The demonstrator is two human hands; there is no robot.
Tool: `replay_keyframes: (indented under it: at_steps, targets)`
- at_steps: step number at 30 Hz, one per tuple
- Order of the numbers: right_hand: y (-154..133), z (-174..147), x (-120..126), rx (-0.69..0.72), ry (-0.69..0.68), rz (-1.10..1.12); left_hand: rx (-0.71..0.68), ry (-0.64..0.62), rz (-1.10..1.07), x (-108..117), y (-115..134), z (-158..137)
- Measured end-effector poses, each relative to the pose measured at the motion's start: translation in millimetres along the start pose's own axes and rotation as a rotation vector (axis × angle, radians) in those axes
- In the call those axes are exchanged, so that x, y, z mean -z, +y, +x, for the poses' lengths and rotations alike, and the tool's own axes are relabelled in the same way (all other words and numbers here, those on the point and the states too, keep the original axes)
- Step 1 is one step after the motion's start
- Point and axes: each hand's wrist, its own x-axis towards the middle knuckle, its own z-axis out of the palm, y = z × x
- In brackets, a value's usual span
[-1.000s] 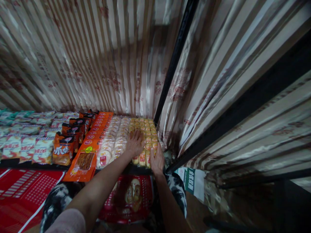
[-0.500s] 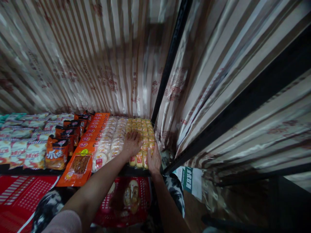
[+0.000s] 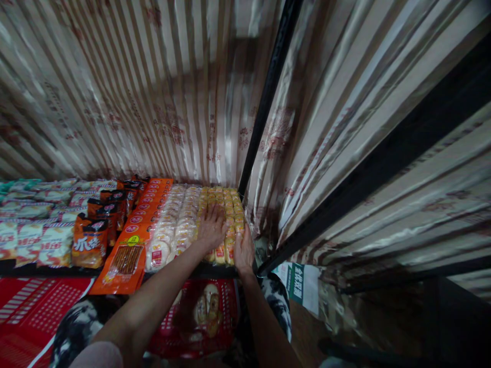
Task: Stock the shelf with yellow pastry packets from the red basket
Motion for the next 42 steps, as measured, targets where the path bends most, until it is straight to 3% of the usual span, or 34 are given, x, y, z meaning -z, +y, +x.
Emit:
replay_keyframes:
  at_steps: [6,8,10,14,22,28,36,42]
  targets:
    - [5.8,-14.4,5.3,0.073,0.066,-0.004,-0.036,-0.031,-0.106,23.1,29.6,-58.6]
    - [6.9,-25.2,6.5,0.083,0.079,-0.008,-0.060,-0.066,-0.133,20.5,35.6,-85.3]
    - [8.2,-37.7,6.5,0.082,0.075,-0.023,-0.168,-0.117,-0.159,14.2,39.0,-108.4]
    - [14.5,-57.7,3.0,0.055,0.052,-0.046,-0.271,-0.210,-0.177,0.6,41.5,-133.8]
    - [22.4,-50.6,-2.5,0.013,0.054,-0.019,-0.283,-0.249,-0.150,-6.1,39.1,-126.7]
    - [20.0,-39.7,-3.4,0.012,0.055,0.009,-0.300,-0.213,-0.166,-4.8,38.0,-122.1]
    - [20.2,-31.2,-4.5,0.019,0.038,0.014,-0.322,-0.177,-0.190,-19.7,30.5,-120.8]
    - [19.0,-33.6,-3.8,0.042,0.084,-0.015,-0.328,-0.164,-0.165,-14.8,29.2,-116.5]
